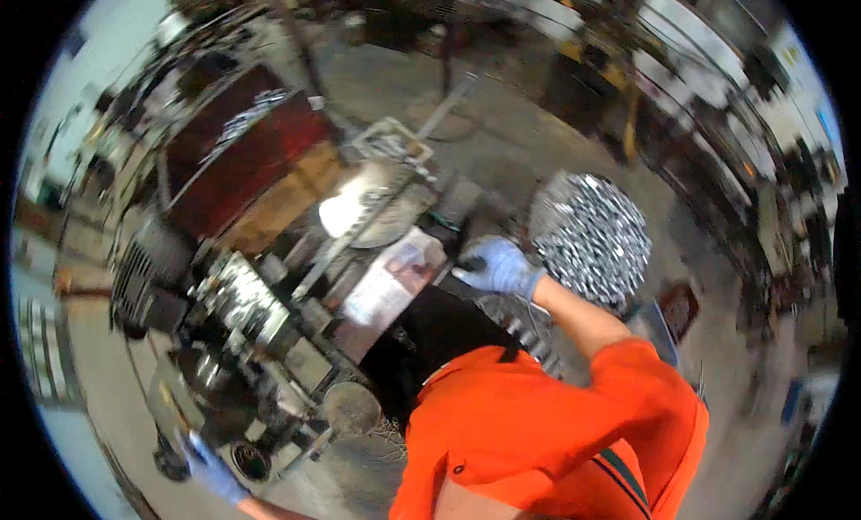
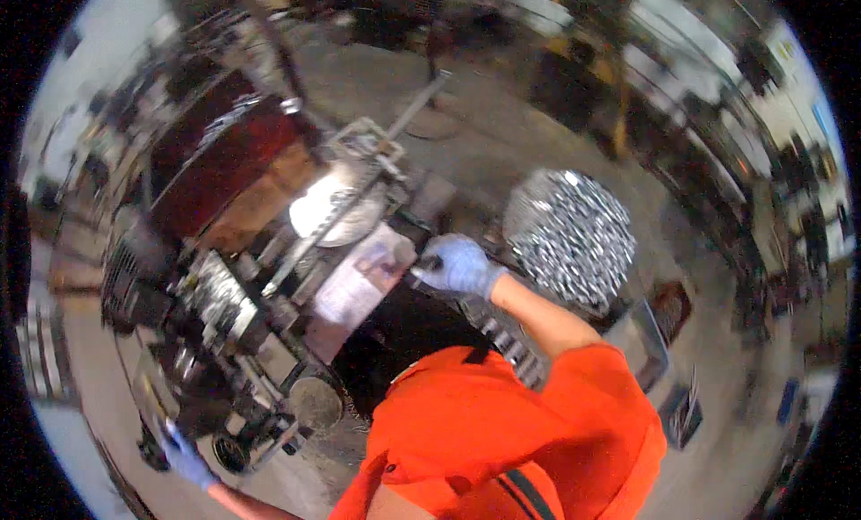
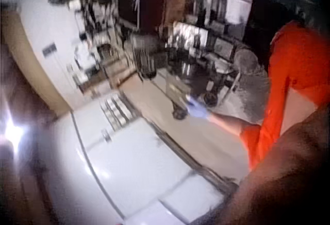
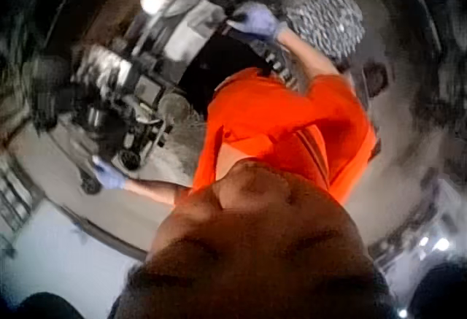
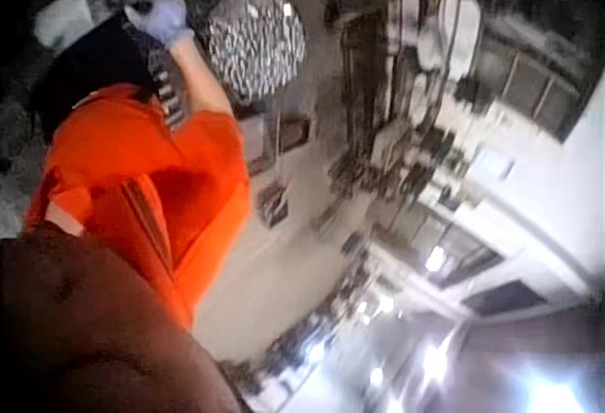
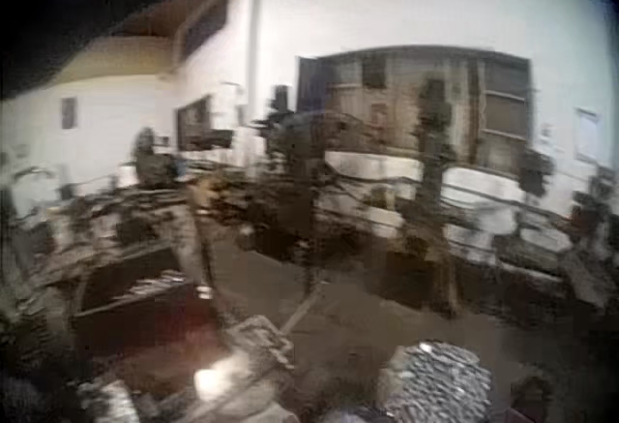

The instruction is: The person operates a lathe machine to process metal components, repeatedly loading workpieces into the machine, adjusting levers to control the cutting or shaping process, and removing the finished parts into a container.

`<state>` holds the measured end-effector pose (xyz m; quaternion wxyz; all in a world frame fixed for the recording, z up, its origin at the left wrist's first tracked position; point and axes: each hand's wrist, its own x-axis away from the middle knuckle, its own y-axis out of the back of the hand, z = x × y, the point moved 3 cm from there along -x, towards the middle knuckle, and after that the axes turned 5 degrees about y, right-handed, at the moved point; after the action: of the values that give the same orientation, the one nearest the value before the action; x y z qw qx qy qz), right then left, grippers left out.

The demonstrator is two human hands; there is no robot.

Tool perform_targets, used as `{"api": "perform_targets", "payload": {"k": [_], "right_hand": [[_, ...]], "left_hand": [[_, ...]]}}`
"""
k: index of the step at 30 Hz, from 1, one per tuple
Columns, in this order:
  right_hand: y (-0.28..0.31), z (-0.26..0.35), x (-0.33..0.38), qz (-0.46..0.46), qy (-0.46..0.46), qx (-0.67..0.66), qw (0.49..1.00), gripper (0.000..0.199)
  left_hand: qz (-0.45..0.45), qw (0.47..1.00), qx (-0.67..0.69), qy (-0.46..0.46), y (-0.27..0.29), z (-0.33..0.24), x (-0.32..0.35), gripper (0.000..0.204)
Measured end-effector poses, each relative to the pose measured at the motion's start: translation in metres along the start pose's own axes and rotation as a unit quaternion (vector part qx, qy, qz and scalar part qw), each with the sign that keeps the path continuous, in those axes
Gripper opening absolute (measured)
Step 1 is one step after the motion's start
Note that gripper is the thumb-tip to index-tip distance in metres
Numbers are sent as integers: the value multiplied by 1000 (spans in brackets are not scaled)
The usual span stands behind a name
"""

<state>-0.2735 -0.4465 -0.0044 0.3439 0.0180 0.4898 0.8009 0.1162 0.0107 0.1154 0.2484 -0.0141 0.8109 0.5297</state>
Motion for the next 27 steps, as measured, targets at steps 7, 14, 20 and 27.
{"api": "perform_targets", "payload": {"k": [7, 14, 20, 27], "right_hand": [[53, -113, 78, 44, -314, 80, 945, 43], [77, -247, 96, 87, -468, 185, 860, 56], [66, -292, 85, 169, -506, 257, 806, 66], [66, -278, 74, 169, -518, 260, 797, 55]], "left_hand": [[-139, 947, 163, 239, 17, 0, 61, 37], [35, 972, 146, 183, -104, -3, 133, 38], [97, 967, 174, 161, -105, 2, 134, 34], [73, 968, 198, 138, -116, 13, 134, 35]]}}
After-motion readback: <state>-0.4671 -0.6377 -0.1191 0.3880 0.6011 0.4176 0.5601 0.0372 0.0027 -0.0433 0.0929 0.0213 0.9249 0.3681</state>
